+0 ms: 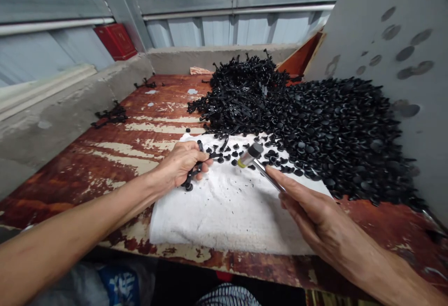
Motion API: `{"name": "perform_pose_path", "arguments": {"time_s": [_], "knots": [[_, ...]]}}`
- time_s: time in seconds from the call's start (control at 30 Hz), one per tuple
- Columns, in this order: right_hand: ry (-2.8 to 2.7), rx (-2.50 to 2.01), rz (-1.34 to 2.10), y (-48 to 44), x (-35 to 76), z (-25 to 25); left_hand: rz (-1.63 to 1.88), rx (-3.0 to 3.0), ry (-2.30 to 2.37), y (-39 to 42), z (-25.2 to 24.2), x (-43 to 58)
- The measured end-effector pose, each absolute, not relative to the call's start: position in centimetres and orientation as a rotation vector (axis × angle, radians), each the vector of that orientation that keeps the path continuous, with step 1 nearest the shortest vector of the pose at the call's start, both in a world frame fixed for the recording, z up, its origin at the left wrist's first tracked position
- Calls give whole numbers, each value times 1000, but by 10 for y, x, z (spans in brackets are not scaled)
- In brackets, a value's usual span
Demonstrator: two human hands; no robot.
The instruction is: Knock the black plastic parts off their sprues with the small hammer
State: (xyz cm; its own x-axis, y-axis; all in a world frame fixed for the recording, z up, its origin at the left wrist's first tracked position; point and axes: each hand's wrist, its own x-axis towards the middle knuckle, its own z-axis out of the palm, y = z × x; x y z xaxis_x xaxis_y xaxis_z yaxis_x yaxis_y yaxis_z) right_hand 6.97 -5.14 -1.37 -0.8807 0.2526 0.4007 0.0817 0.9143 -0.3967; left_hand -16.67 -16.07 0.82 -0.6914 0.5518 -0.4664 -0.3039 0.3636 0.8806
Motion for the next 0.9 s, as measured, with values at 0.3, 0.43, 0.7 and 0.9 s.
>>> {"name": "perform_pose_path", "arguments": {"time_s": [0.3,0.43,0.7,0.9], "knots": [[-2786,-220,299,-50,24,-5,1418,234,1869,-162,9,-166],[-2779,-239,384,-50,22,-2,1425,234,1846,-163,8,-167],[-2861,-257,431,-50,21,0,1401,225,1863,-161,7,-166],[-2728,-266,437,-50,23,-6,1402,214,1847,-162,7,-169]]}}
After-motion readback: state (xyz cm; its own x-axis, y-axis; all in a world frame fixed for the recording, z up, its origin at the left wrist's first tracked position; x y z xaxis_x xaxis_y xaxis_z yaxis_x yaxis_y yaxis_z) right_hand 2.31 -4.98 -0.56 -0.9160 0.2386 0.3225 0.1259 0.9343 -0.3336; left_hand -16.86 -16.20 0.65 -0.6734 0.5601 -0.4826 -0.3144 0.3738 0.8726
